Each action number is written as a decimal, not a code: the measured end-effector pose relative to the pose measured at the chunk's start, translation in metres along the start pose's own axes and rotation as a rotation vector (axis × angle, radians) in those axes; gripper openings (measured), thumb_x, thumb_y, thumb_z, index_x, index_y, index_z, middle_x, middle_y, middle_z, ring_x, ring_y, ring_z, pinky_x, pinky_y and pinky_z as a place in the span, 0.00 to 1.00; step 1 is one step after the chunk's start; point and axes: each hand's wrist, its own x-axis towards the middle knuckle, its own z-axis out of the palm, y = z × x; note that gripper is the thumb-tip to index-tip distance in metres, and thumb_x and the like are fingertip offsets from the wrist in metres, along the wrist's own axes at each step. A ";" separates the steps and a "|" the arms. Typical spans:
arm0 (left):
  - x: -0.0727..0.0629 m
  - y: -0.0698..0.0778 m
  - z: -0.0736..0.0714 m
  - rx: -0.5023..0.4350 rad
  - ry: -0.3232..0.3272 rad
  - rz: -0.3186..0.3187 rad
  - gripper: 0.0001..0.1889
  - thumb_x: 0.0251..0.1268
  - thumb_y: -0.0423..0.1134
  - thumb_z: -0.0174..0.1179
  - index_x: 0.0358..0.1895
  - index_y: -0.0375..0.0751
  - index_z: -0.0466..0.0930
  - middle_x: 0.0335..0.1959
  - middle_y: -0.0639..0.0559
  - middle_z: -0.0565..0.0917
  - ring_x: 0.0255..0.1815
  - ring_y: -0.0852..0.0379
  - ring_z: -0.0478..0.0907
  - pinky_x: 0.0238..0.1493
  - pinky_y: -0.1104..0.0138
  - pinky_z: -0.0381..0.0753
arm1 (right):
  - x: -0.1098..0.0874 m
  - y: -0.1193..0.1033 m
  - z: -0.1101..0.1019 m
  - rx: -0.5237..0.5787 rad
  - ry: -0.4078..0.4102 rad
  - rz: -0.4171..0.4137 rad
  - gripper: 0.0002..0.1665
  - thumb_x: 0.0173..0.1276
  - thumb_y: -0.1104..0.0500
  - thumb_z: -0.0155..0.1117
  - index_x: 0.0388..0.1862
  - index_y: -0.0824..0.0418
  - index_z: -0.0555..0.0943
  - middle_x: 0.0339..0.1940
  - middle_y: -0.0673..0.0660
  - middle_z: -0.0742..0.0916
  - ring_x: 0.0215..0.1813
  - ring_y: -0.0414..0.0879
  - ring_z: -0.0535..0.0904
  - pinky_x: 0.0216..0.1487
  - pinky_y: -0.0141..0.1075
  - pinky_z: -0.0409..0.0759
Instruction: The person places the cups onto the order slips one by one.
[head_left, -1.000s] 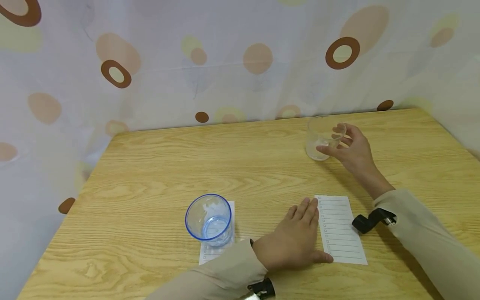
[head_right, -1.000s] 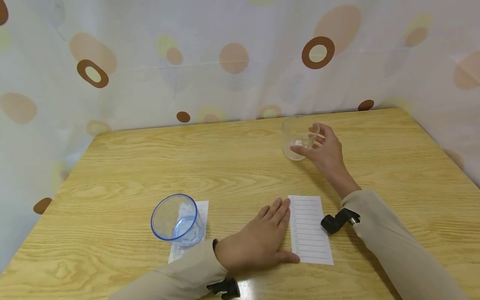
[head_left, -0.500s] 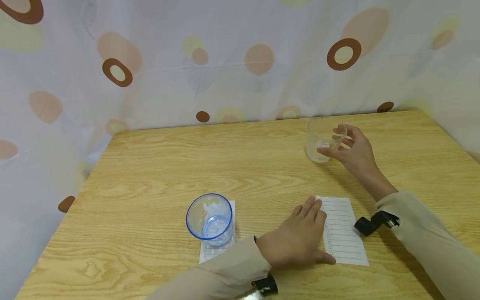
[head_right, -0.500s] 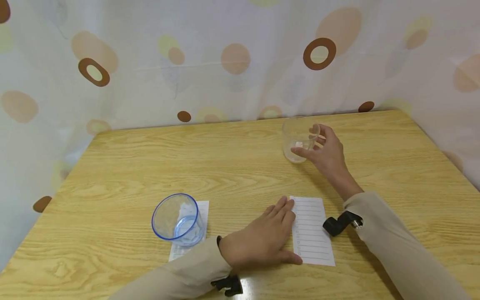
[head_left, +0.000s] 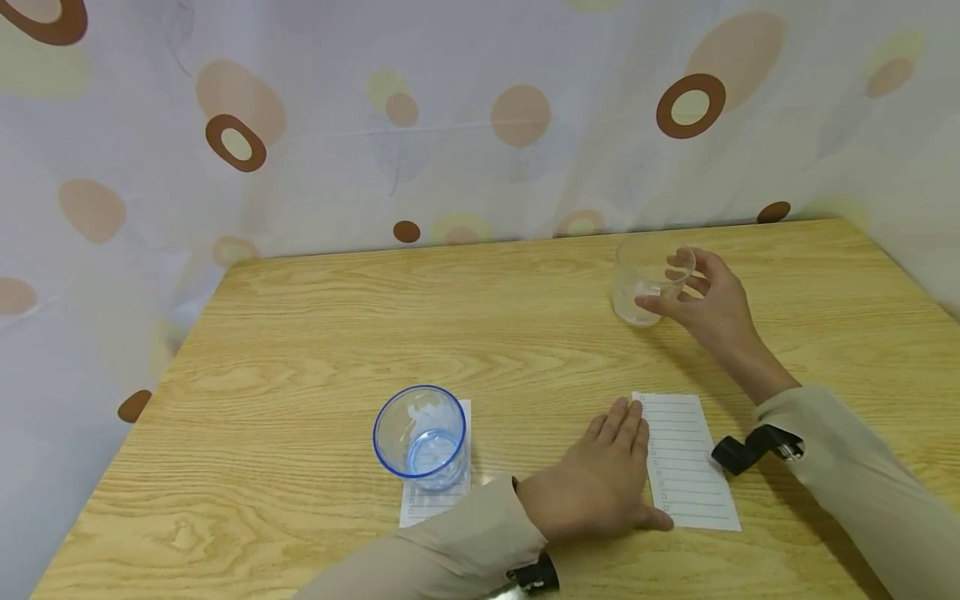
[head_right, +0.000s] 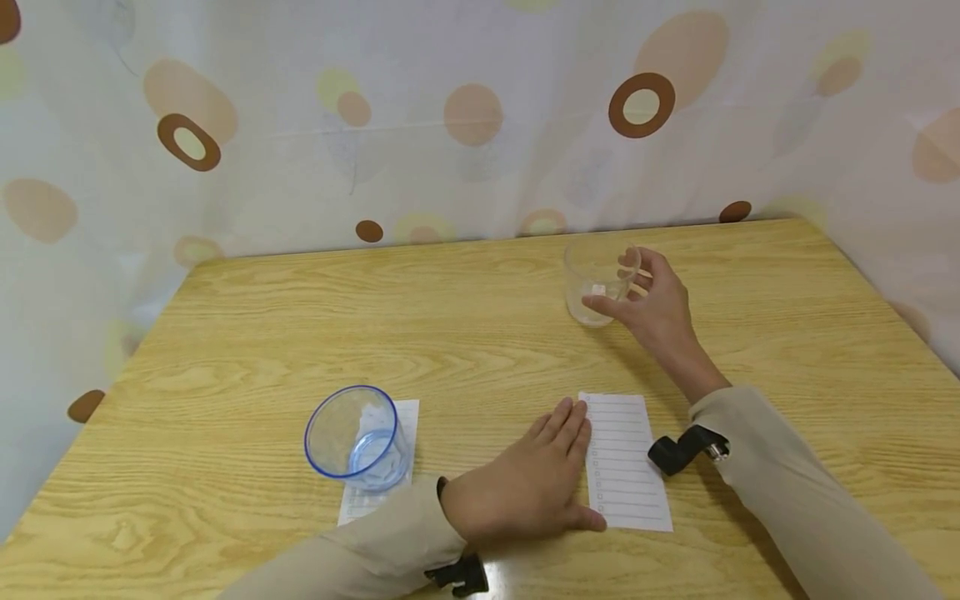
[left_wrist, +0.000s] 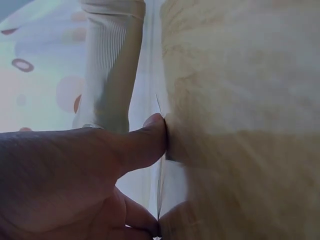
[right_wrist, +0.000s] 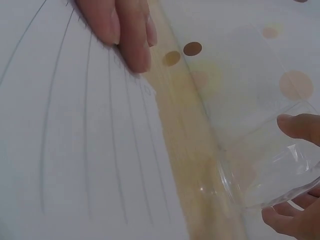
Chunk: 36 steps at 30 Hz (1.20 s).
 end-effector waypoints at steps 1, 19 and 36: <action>0.000 0.001 0.000 0.003 -0.001 -0.004 0.52 0.59 0.75 0.39 0.78 0.43 0.40 0.79 0.49 0.36 0.78 0.54 0.29 0.75 0.66 0.42 | 0.000 0.000 0.000 0.001 0.000 -0.002 0.52 0.59 0.53 0.74 0.75 0.60 0.56 0.71 0.60 0.67 0.70 0.57 0.64 0.67 0.50 0.68; 0.001 0.006 0.003 -0.020 0.073 -0.050 0.44 0.67 0.70 0.36 0.77 0.44 0.48 0.79 0.49 0.39 0.78 0.54 0.29 0.75 0.65 0.44 | -0.006 -0.001 -0.003 -0.006 -0.005 -0.003 0.53 0.58 0.55 0.75 0.76 0.60 0.54 0.71 0.60 0.66 0.70 0.59 0.64 0.67 0.51 0.67; 0.000 0.004 0.004 -0.030 0.034 -0.040 0.46 0.67 0.71 0.34 0.78 0.43 0.40 0.79 0.49 0.36 0.78 0.55 0.30 0.75 0.66 0.41 | -0.015 -0.011 -0.007 -0.019 0.001 -0.031 0.47 0.58 0.55 0.75 0.71 0.59 0.60 0.69 0.57 0.68 0.70 0.55 0.66 0.67 0.50 0.67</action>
